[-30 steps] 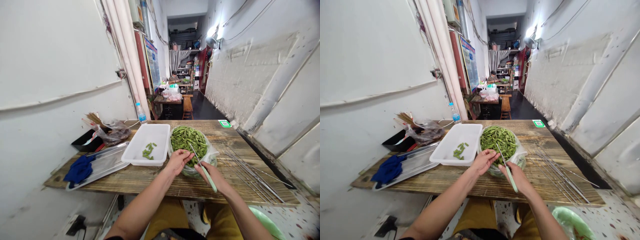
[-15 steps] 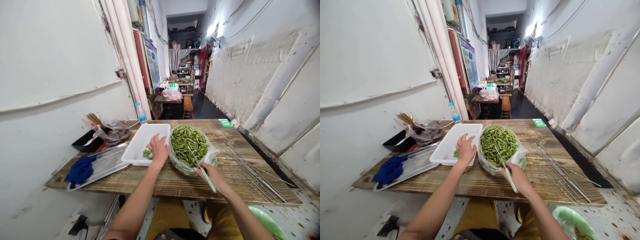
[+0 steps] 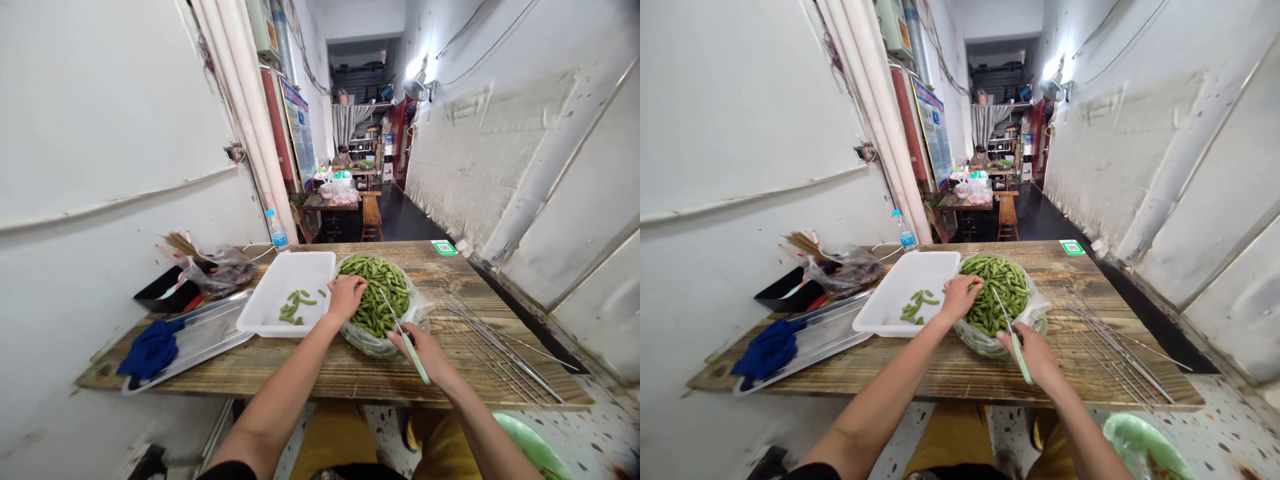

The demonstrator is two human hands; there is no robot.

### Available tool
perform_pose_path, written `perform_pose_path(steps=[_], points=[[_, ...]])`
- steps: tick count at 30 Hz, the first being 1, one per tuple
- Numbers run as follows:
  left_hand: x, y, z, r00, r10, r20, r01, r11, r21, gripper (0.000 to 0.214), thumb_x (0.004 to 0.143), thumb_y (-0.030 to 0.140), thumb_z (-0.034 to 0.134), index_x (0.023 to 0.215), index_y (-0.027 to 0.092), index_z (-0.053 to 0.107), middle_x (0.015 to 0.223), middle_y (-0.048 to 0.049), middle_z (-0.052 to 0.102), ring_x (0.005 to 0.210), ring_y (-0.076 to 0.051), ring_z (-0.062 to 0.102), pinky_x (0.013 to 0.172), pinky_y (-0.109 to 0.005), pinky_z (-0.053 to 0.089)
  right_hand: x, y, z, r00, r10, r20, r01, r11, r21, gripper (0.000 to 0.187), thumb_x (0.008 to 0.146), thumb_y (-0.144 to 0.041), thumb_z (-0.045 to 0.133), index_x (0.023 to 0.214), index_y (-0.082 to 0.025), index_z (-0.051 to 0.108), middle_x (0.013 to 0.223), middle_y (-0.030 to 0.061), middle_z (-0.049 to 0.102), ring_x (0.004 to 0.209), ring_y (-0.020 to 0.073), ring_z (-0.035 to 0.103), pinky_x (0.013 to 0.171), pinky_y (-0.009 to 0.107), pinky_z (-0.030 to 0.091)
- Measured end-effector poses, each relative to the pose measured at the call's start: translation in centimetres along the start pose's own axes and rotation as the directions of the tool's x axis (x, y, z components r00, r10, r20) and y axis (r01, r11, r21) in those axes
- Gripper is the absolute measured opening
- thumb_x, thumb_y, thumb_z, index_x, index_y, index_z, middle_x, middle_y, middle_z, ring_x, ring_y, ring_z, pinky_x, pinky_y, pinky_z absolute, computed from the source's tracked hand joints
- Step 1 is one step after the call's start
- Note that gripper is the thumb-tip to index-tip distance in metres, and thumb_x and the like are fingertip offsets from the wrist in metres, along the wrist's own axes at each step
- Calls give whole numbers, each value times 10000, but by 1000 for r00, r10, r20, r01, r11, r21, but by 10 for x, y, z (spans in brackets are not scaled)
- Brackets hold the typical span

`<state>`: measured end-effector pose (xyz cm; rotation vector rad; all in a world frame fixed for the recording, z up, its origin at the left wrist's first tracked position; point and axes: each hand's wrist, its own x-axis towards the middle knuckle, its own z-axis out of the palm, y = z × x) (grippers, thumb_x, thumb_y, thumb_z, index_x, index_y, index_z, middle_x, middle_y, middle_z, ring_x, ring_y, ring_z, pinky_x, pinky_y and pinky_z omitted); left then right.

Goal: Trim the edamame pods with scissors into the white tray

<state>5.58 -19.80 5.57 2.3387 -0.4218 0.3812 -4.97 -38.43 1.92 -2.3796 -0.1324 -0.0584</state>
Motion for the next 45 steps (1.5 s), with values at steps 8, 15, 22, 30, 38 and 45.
perform_pose_path(steps=[8, 15, 22, 30, 38, 45], points=[[-31, 10, 14, 956, -90, 278, 245, 762, -599, 227, 741, 337, 579, 710, 128, 662, 682, -19, 657, 650, -128, 533, 691, -247, 393, 3, -6, -1, 998, -58, 38, 59, 998, -3, 393, 833, -564, 430, 750, -193, 531, 735, 33, 582, 673, 178, 515, 647, 280, 368], [-35, 12, 10, 953, -98, 287, 263, 740, -619, 233, 720, 346, 612, 659, 128, 665, 634, -7, 640, 609, -108, 501, 655, -236, 367, 0, -8, -5, 998, -59, 39, 58, 998, 23, 433, 809, -596, 457, 647, -196, 482, 577, -19, 437, 562, 134, 382, 553, 255, 287], [-37, 5, 13, 898, -287, 333, 430, 407, -806, 120, 745, 228, 646, 778, 121, 603, 667, -9, 643, 488, -60, 479, 489, -187, 341, 2, -6, -1, 998, -41, 50, 40, 999, 9, 441, 804, -611, 458, 661, -194, 482, 562, -24, 416, 552, 130, 370, 544, 258, 276], [-36, 12, 12, 832, -369, 414, 430, -41, -902, 52, 818, 47, 557, 830, 78, 596, 716, -61, 661, 605, -80, 623, 614, -171, 513, 0, -4, 5, 994, -77, 83, 67, 991, 113, 403, 856, -568, 435, 724, -192, 489, 638, 0, 522, 616, 144, 472, 583, 254, 377], [-43, 13, 19, 852, -358, 383, 387, -64, -920, 27, 789, 70, 622, 812, 76, 610, 751, -77, 678, 669, -105, 656, 668, -192, 546, 0, -5, 13, 977, 92, 195, -160, 913, 375, 422, 795, -625, 501, 738, -211, 449, 477, -80, 395, 345, 94, 414, 328, 209, 341], [-51, 10, 26, 837, -392, 382, 410, -14, -912, 35, 784, 97, 624, 808, 88, 600, 740, -69, 662, 687, -120, 650, 722, -240, 536, 0, -8, 19, 964, 186, 190, -239, 920, 312, 440, 774, -647, 500, 706, -213, 460, 394, -89, 349, 282, 106, 375, 288, 219, 305]])
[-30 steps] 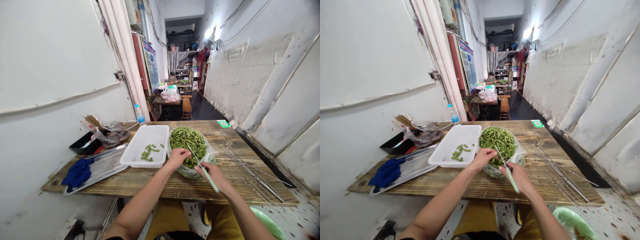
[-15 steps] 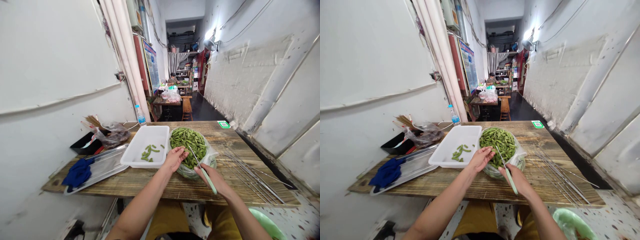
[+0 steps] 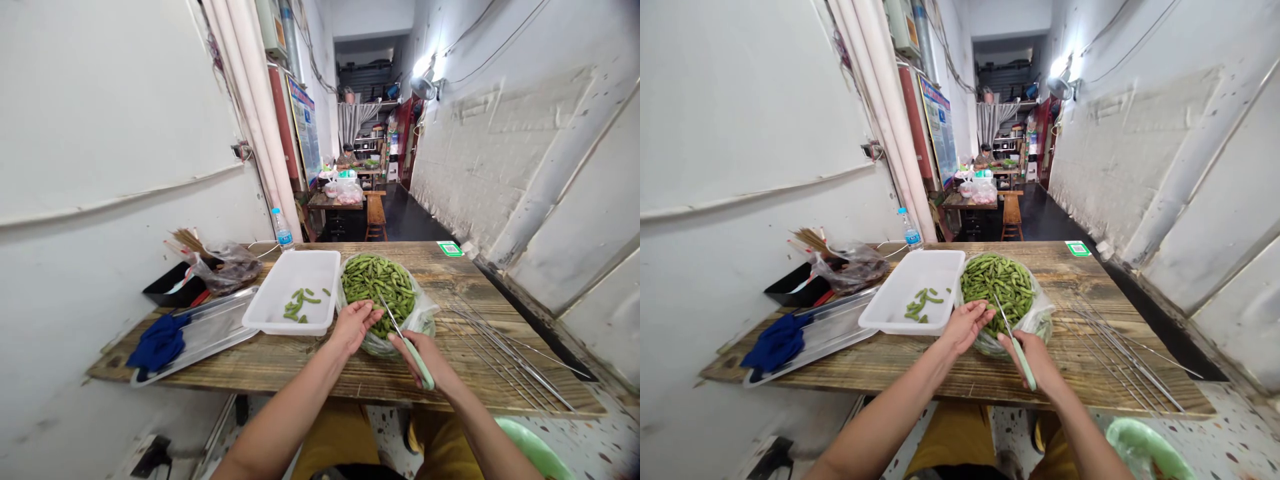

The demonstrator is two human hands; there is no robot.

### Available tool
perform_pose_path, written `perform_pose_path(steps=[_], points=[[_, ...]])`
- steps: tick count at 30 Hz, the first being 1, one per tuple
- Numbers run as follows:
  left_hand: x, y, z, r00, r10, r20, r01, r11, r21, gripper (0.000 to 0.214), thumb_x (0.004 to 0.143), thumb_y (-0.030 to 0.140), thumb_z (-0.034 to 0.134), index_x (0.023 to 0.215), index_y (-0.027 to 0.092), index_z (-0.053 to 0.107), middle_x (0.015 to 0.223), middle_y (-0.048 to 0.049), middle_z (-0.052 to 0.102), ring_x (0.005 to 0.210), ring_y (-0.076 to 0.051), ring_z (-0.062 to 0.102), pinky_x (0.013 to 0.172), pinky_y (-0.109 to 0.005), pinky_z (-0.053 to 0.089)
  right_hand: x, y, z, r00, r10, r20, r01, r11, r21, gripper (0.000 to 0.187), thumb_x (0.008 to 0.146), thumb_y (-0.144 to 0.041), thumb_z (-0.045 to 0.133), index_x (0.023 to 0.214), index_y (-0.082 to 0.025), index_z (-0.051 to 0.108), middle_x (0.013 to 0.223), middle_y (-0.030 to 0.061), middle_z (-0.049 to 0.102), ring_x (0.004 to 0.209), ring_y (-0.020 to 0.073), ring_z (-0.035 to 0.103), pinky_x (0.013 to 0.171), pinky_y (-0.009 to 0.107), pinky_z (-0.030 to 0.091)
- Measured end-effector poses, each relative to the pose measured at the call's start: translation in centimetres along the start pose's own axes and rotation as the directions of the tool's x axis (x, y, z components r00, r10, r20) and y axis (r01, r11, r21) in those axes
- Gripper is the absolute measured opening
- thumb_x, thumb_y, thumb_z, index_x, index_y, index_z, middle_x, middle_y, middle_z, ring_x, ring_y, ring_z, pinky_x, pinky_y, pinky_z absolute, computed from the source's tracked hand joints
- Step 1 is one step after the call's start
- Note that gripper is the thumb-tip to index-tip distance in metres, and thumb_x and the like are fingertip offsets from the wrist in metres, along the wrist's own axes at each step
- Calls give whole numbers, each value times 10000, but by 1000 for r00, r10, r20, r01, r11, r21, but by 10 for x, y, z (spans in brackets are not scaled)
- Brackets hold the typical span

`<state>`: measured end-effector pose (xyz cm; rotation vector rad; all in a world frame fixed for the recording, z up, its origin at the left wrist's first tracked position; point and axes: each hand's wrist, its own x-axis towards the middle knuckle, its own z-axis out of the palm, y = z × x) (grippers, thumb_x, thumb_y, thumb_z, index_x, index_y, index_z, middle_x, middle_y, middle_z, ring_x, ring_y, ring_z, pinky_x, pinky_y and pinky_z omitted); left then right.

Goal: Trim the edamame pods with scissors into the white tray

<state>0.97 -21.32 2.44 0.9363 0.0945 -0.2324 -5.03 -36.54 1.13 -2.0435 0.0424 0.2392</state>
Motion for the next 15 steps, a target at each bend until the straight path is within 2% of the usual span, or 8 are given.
perform_pose_path(steps=[2, 4, 6, 8, 9, 11, 13, 15], points=[[1, 7, -9, 997, 66, -31, -60, 986, 156, 59, 799, 134, 599, 847, 100, 607, 759, -68, 657, 676, -135, 635, 729, -288, 531, 0, 2, -1, 999, -43, 6, 43, 996, -74, 436, 785, -638, 491, 705, -210, 482, 385, -80, 363, 307, 110, 390, 328, 224, 310], [3, 22, -21, 954, 290, -73, -229, 867, 442, 134, 816, 173, 565, 923, 130, 633, 828, -73, 658, 732, -161, 620, 786, -343, 510, 0, 4, -3, 992, -124, 6, 123, 981, -152, 433, 790, -629, 494, 692, -207, 494, 393, -66, 393, 358, 115, 420, 387, 231, 326], [6, 41, -33, 817, 574, -45, -336, 539, 773, 219, 819, 191, 545, 1004, 179, 661, 986, -96, 646, 923, -218, 581, 904, -408, 441, 1, 5, -6, 984, -178, -3, 173, 961, -214, 436, 788, -629, 496, 674, -208, 499, 411, -49, 426, 419, 129, 456, 439, 242, 339], [9, 58, -41, 683, 728, 56, -243, 154, 958, 279, 815, 200, 547, 1063, 227, 673, 1218, -117, 557, 1152, -298, 445, 989, -483, 325, 0, 5, -7, 979, -203, -12, 193, 948, -251, 437, 792, -628, 491, 668, -209, 506, 440, -33, 460, 479, 146, 487, 482, 250, 350], [12, 64, -42, 658, 744, 115, -177, 5, 984, 284, 815, 205, 549, 1064, 247, 680, 1299, -113, 500, 1214, -327, 372, 999, -512, 277, 0, 4, -8, 978, -207, -14, 197, 945, -263, 435, 797, -625, 485, 671, -209, 508, 462, -25, 478, 508, 152, 500, 501, 253, 356], [21, 69, -38, 686, 690, 231, -129, -197, 972, 248, 821, 216, 546, 1006, 273, 703, 1329, -97, 472, 1233, -341, 320, 981, -531, 233, -2, 3, -9, 975, -223, -6, 212, 934, -286, 427, 819, -614, 461, 691, -209, 504, 533, -9, 525, 570, 163, 521, 547, 260, 371], [33, 66, -31, 748, 564, 349, -183, -331, 926, 195, 815, 209, 553, 901, 263, 719, 1215, -96, 542, 1173, -312, 364, 953, -504, 235, -4, 1, -10, 967, -256, 11, 247, 918, -311, 408, 848, -593, 427, 730, -208, 494, 643, 10, 572, 639, 172, 535, 604, 272, 388], [48, 62, -24, 781, 465, 416, -209, -432, 877, 168, 799, 182, 555, 828, 226, 715, 1087, -110, 574, 1100, -290, 397, 921, -478, 245, -7, 1, -12, 958, -287, 23, 279, 903, -326, 386, 872, -568, 400, 766, -205, 482, 733, 24, 587, 693, 178, 539, 652, 282, 396]])
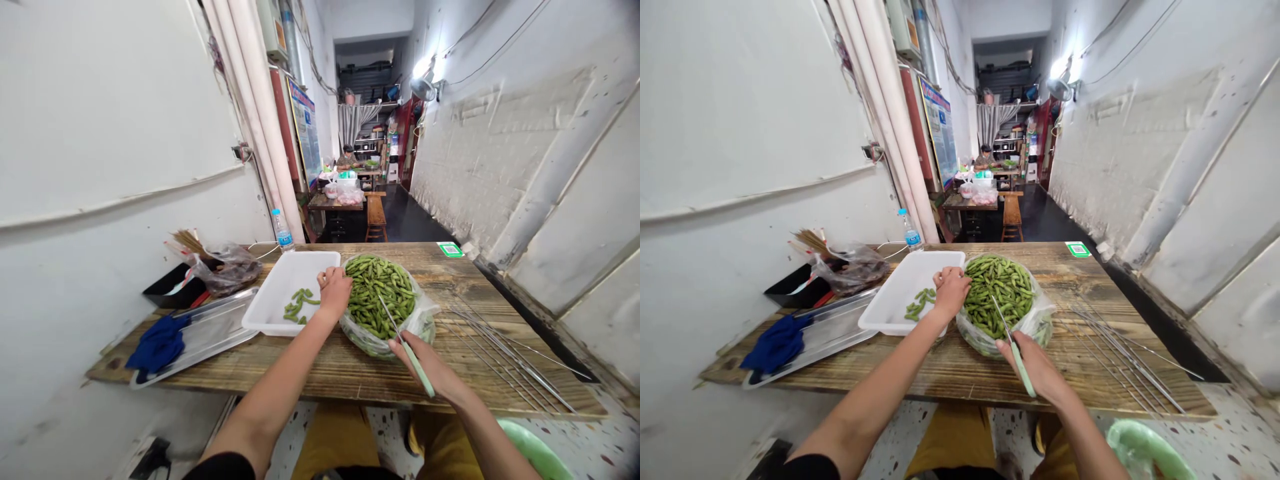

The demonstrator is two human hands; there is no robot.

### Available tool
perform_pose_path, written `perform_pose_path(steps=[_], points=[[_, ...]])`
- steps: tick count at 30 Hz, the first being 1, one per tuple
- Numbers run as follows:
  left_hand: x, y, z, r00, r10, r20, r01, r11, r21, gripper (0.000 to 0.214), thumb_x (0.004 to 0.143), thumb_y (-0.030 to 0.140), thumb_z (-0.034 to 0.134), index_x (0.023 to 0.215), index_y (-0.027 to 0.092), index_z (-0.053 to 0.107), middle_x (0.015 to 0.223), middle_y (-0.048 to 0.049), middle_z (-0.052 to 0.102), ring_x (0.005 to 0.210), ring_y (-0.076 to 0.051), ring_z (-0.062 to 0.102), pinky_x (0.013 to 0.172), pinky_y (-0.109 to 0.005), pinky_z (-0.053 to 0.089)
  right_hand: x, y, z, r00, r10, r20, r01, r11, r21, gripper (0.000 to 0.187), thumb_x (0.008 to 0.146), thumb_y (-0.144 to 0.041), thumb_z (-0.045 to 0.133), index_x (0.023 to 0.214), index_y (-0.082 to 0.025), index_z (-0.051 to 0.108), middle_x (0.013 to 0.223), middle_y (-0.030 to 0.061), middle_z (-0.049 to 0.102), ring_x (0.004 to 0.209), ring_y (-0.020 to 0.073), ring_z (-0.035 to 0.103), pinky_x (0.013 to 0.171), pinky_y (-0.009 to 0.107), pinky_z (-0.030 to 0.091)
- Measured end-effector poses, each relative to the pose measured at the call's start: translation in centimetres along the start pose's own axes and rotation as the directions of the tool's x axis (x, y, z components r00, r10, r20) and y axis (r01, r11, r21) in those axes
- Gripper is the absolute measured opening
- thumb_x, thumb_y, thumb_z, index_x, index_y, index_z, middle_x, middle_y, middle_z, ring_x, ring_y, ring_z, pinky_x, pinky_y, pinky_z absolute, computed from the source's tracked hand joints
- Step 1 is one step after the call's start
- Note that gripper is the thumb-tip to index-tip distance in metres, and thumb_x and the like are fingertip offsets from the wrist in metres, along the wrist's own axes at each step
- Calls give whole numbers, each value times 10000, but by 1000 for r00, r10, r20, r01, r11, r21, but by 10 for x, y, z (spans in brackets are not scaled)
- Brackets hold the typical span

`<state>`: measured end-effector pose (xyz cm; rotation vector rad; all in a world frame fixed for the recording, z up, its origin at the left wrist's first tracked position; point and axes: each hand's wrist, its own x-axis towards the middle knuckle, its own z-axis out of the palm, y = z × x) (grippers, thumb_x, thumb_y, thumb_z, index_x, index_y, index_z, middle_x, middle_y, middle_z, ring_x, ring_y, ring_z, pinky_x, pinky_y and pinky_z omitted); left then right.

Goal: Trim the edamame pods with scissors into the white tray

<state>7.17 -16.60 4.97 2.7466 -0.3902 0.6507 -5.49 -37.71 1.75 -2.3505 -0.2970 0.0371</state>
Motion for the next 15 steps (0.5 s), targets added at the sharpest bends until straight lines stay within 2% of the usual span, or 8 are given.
perform_pose_path(steps=[3, 5, 7, 9, 10, 12, 14, 15], points=[[16, 4, 11, 999, -1, 49, -5, 994, 113, 188, 782, 124, 523, 724, 163, 697, 1000, -142, 568, 1045, -286, 407, 900, -466, 247, -3, 0, -3, 1000, 16, -2, -16, 1000, 11, 372, 882, -552, 387, 795, -202, 480, 764, 28, 580, 721, 181, 535, 678, 283, 398], [23, 4, 12, 999, -16, 51, 11, 995, 100, 197, 780, 129, 524, 672, 157, 686, 991, -139, 573, 1052, -287, 405, 918, -471, 233, -5, -1, -5, 999, 40, -10, -39, 999, 26, 374, 881, -552, 386, 799, -201, 484, 761, 27, 578, 724, 181, 533, 681, 281, 399], [25, 6, 8, 1000, -8, 1, 8, 1000, -28, 173, 790, 176, 542, 703, 180, 692, 1051, -117, 585, 1099, -289, 395, 952, -478, 214, -4, -2, -6, 998, 59, -29, -58, 998, 31, 374, 876, -552, 390, 799, -200, 486, 755, 28, 578, 722, 181, 532, 682, 282, 399], [20, 12, 1, 999, 11, -33, -20, 962, -271, 173, 820, 213, 520, 798, 206, 692, 1080, -88, 607, 1098, -266, 434, 972, -456, 237, -2, -3, -7, 996, 76, -56, -76, 997, 18, 377, 872, -555, 390, 793, -198, 484, 748, 34, 580, 713, 183, 531, 673, 283, 397], [16, 16, -2, 999, 25, -20, -32, 907, -420, 190, 840, 220, 492, 845, 210, 681, 1052, -79, 627, 1058, -244, 477, 965, -431, 274, -1, -4, -7, 994, 84, -69, -83, 996, 7, 379, 871, -555, 390, 794, -196, 484, 754, 40, 584, 712, 184, 531, 669, 285, 396], [3, 26, -5, 995, 54, 79, 18, 706, -708, 205, 867, 239, 451, 881, 197, 651, 902, -61, 659, 916, -196, 557, 908, -369, 364, 3, -5, -8, 992, 87, -92, -90, 996, -24, 374, 868, -548, 397, 801, -192, 493, 783, 54, 593, 718, 187, 533, 672, 290, 394], [-12, 37, -3, 965, 48, 259, 218, 409, -886, 183, 857, 309, 494, 882, 183, 624, 749, -27, 631, 771, -167, 589, 813, -328, 437, 7, -6, -8, 992, 78, -103, -85, 995, -57, 360, 865, -531, 411, 811, -188, 507, 812, 64, 597, 727, 189, 535, 680, 295, 391], [-20, 43, -1, 932, 38, 360, 340, 250, -906, 193, 830, 350, 546, 873, 175, 614, 701, -9, 604, 712, -154, 590, 763, -316, 461, 8, -7, -8, 992, 74, -105, -81, 994, -73, 354, 863, -524, 419, 814, -186, 513, 813, 65, 596, 725, 189, 533, 678, 295, 389]])
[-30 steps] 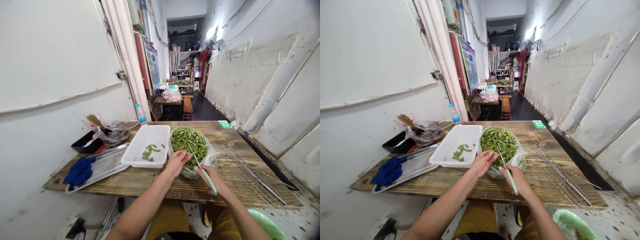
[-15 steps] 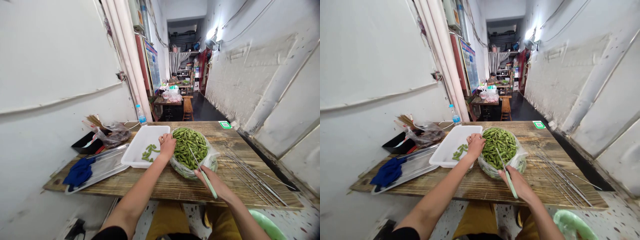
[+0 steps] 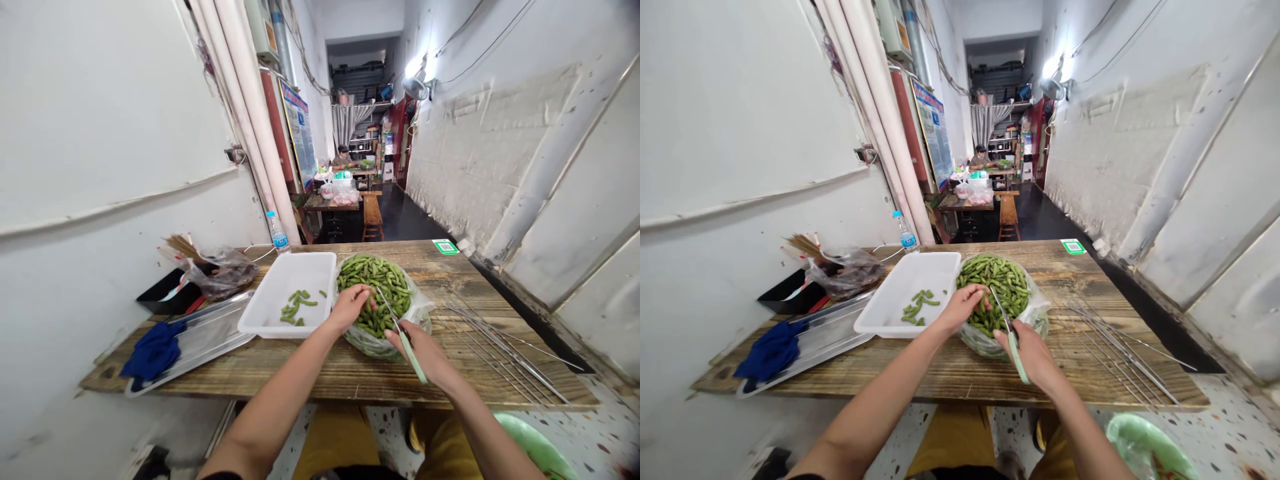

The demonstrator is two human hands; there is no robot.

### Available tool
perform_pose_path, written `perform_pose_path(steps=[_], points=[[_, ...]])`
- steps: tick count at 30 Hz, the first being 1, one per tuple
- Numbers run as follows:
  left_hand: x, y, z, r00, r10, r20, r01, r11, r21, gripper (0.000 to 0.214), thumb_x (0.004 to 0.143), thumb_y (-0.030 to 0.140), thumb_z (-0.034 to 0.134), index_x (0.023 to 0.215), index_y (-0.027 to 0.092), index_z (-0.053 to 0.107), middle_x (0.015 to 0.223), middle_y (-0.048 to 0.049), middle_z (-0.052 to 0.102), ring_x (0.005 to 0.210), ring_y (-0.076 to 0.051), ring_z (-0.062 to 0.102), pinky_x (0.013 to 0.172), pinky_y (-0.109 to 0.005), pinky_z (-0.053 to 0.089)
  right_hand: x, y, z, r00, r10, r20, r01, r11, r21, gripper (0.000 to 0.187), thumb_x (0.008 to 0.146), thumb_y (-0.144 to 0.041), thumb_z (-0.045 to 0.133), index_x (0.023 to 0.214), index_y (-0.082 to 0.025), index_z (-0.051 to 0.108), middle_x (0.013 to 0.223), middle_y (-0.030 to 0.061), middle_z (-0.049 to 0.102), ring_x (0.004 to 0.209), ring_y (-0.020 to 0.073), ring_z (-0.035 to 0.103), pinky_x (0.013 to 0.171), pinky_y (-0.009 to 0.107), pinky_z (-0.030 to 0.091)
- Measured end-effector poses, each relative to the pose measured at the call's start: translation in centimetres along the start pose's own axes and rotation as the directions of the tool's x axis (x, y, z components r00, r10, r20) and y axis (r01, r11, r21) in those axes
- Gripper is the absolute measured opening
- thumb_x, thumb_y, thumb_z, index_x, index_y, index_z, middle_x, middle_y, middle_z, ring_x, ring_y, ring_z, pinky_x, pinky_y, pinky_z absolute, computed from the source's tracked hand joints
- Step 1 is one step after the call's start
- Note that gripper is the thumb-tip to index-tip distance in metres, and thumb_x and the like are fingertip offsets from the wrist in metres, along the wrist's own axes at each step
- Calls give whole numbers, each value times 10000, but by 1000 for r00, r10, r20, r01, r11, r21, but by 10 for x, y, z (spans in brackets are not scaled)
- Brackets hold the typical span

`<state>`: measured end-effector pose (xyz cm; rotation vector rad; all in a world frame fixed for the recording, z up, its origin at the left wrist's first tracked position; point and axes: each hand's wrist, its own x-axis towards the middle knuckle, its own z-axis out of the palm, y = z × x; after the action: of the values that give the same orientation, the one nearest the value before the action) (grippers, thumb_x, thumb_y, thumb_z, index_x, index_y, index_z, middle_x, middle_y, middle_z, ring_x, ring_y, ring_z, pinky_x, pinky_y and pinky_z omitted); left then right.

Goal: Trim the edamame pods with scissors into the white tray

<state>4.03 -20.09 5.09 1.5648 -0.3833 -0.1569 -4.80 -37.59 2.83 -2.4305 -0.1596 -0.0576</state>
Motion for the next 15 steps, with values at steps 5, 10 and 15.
perform_pose_path(steps=[5, 10, 15], points=[[-18, -14, 19, 966, -244, 83, 257, 879, -401, 364, 662, 430, 748, 726, 128, 555, 623, 21, 548, 569, -103, 578, 642, -275, 511, -1, 1, 0, 999, -49, 20, 50, 997, -50, 360, 863, -523, 426, 798, -181, 520, 770, 57, 578, 697, 182, 516, 655, 292, 379], [-21, -17, 22, 963, -263, 52, 259, 868, -424, 423, 610, 451, 782, 714, 134, 523, 620, 17, 588, 575, -130, 629, 620, -271, 528, -2, 3, 1, 994, -99, 47, 99, 995, 12, 409, 861, -567, 406, 805, -180, 526, 771, 51, 578, 716, 181, 513, 673, 286, 387], [-25, -16, 17, 961, -262, 90, 276, 879, -388, 392, 623, 415, 781, 753, 131, 544, 647, 6, 606, 606, -140, 646, 601, -251, 508, -1, 4, 5, 996, -78, 45, 76, 996, 53, 436, 853, -590, 397, 730, -190, 520, 648, 14, 542, 599, 153, 462, 567, 257, 334]])
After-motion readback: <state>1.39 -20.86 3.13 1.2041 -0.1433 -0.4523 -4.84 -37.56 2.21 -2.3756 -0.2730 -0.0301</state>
